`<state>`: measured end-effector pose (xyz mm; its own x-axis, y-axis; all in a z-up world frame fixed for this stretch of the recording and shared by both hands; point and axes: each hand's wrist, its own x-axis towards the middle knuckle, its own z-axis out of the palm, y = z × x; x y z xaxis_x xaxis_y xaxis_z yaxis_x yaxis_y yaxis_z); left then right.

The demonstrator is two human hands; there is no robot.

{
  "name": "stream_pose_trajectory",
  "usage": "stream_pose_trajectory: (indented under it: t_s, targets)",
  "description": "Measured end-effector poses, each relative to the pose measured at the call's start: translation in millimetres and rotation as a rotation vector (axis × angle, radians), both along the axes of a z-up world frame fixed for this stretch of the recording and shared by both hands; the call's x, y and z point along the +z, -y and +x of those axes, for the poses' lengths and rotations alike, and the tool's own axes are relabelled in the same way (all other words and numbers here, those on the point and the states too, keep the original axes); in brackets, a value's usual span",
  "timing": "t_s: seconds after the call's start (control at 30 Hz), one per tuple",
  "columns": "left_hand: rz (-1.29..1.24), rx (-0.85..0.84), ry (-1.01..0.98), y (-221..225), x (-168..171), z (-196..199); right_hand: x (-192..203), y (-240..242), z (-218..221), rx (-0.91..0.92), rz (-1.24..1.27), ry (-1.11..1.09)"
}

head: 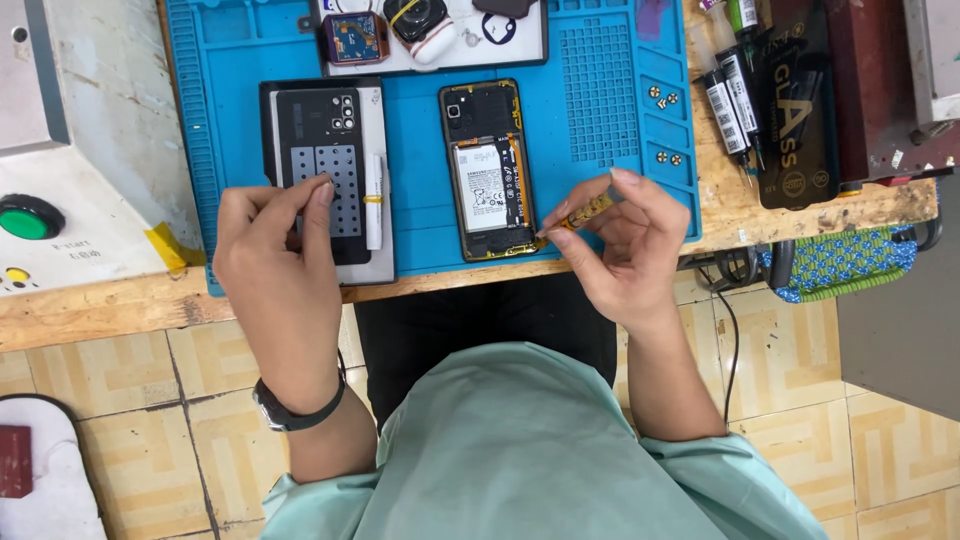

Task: Repairing a smartphone by connecting internal ribbon cables and components to the motherboard

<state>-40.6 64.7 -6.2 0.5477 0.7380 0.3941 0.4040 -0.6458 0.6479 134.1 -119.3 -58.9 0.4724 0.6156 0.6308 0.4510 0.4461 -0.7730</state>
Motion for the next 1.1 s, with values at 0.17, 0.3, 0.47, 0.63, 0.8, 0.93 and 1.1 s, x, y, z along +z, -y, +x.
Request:
stream_pose_trajectory:
  t_s: [0.17, 0.3, 0.47, 0.63, 0.8, 0.93, 1.1]
  targets:
    - [0.011, -0.020, -0.027, 0, 1, 2, 7, -3, -1, -0.066, -0.019, 0.222]
    - [0.031, -0.018, 0.013, 3, 3, 3, 11, -3, 2, -0.053, -0.062, 0.246]
    - [-0.075, -0.199, 0.130, 36, 16, 18, 26, 1, -1, 0.175, -0.128, 0.161]
    - [-0.464, -0.734, 0.292, 77, 6, 43, 24, -5, -4, -0.066, -0.032, 0.277]
    - [-0.633, -0.674, 0.572, 130, -12, 22, 25, 0, 1, -0.261, -0.043, 0.305]
    - [-0.471, -0.449, 0.867, 125, -24, 35, 20, -1, -3, -0.258, -0.032, 0.303]
    - [-0.429, -0.664, 0.365, 128, -33, 37, 27, -9, -8, -0.261, -0.007, 0.417]
